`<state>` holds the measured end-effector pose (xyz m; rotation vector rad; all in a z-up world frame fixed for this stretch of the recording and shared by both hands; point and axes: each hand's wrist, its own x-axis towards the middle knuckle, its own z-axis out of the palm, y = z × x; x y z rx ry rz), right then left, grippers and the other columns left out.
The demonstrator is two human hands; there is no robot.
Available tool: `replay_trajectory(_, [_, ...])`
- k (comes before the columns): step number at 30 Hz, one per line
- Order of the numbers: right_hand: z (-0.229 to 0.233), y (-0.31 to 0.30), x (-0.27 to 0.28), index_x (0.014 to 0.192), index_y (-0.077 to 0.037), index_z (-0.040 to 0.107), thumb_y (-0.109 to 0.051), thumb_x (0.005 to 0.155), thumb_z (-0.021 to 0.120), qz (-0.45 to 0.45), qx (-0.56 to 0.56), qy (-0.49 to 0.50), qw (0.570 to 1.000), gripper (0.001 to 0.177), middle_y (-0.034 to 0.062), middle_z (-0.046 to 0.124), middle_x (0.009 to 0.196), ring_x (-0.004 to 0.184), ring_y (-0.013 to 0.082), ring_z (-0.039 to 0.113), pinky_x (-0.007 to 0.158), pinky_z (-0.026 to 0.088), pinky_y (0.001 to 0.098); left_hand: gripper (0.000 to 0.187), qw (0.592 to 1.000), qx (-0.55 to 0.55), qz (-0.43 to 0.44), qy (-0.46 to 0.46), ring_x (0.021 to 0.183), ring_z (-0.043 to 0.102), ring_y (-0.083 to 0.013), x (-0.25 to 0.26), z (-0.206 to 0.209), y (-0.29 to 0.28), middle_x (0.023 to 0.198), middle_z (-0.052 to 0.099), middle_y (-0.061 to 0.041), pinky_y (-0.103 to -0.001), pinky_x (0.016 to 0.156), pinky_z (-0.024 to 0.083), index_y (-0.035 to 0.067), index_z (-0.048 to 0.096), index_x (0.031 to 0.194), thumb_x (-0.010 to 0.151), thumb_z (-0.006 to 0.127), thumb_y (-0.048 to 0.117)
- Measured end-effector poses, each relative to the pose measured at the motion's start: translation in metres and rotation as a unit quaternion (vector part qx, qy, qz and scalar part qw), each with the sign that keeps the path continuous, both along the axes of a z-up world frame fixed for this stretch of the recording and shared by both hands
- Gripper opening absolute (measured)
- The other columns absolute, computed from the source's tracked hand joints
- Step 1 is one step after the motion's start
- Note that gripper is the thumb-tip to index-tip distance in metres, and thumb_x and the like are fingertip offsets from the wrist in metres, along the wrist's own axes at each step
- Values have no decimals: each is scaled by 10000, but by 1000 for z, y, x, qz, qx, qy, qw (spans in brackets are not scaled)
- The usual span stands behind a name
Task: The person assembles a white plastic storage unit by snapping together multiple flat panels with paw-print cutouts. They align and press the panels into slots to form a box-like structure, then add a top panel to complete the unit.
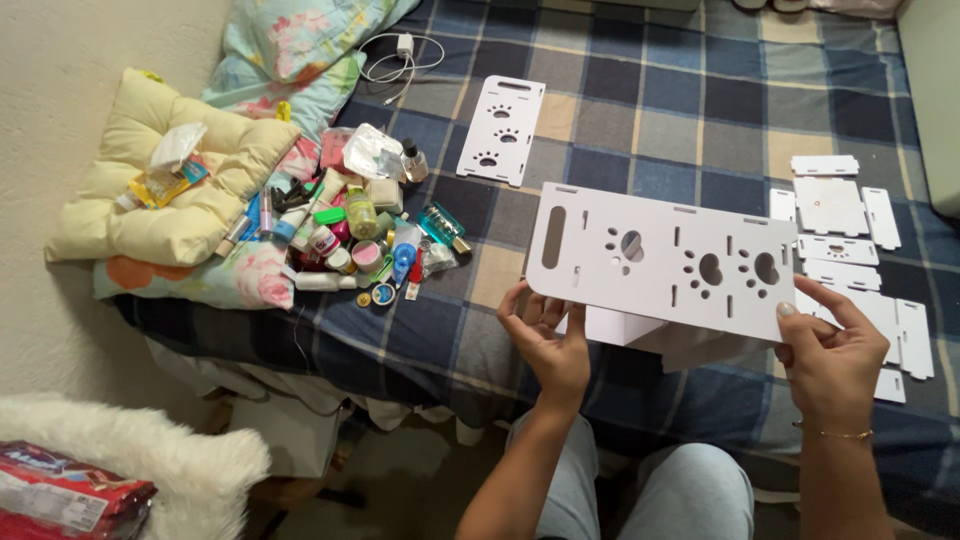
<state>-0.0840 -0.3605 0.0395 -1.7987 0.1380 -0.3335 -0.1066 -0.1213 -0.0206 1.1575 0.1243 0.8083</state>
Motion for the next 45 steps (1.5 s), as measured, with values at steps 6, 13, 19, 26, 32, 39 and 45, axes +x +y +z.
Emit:
replay_trajectory(6, [0, 2, -1, 1358, 67, 631, -14, 976, 686, 17, -9, -13, 1000, 394, 46, 638, 699, 536, 45, 539, 461, 402, 186, 717, 993, -102, -61, -19, 1144, 601, -181, -3, -4, 14, 1233, 613, -229, -284, 993, 511, 80, 228, 1507, 936, 660, 37])
replay_trajectory(13, [-1, -1, -4, 1352, 67, 628, -22, 976, 683, 15, -3, -11, 1000, 390, 35, 643, 709, 536, 31, 534, 462, 397, 188, 732, 987, -113, -79, 88, 995, 641, -170, 8, 8, 26, 1167, 661, -267, -252, 780, 527, 89, 232, 1468, 891, 676, 26])
replay_trajectory(19, [-2, -11, -5, 1377, 47, 634, -63, 1003, 683, 13, -73, 2, 997, 393, 58, 621, 676, 523, 63, 517, 466, 377, 195, 729, 988, -73, -134, 17, 1295, 585, -246, 9, 21, 30, 1362, 574, -251, -388, 1119, 506, 71, 186, 1471, 905, 642, 7])
replay_trajectory(26, [60, -18, 13, 1284, -74, 719, -260, 862, 846, 18, -585, 35, 810, 479, 292, 653, 1038, 834, 285, 618, 668, 529, 385, 758, 982, -11, -187, 37, 1375, 544, -294, 6, 30, 46, 1459, 546, -262, -393, 1147, 482, -30, 229, 1547, 896, 616, -2])
replay_trajectory(32, [79, 84, 113, 1191, -51, 705, -164, 961, 653, 316, -372, -120, 864, 261, 187, 697, 1212, 1178, 308, 629, 1036, 485, 488, 859, 979, 6, -194, 52, 1391, 541, -316, 8, 30, 47, 1548, 453, -271, -398, 1111, 527, 9, 194, 1604, 862, 627, 8])
replay_trajectory(39, [42, 164, 186, 1167, -87, 777, -340, 961, 613, 394, -432, 144, 799, 365, 162, 802, 1065, 950, 284, 775, 897, 594, 391, 1059, 915, 335, -209, 83, 1607, 179, -397, 29, 41, 97, 1744, 83, -273, -488, 1240, 304, 82, 188, 1654, 755, 741, 171])
replay_trajectory(45, [37, 167, 177, 1155, -53, 782, -314, 931, 632, 382, -346, 195, 834, 376, 154, 810, 1006, 859, 253, 778, 815, 609, 359, 1096, 847, 446, -249, 148, 1606, 172, -401, 27, 57, 114, 1733, 143, -238, -508, 1232, 202, 15, 128, 1645, 777, 714, 338])
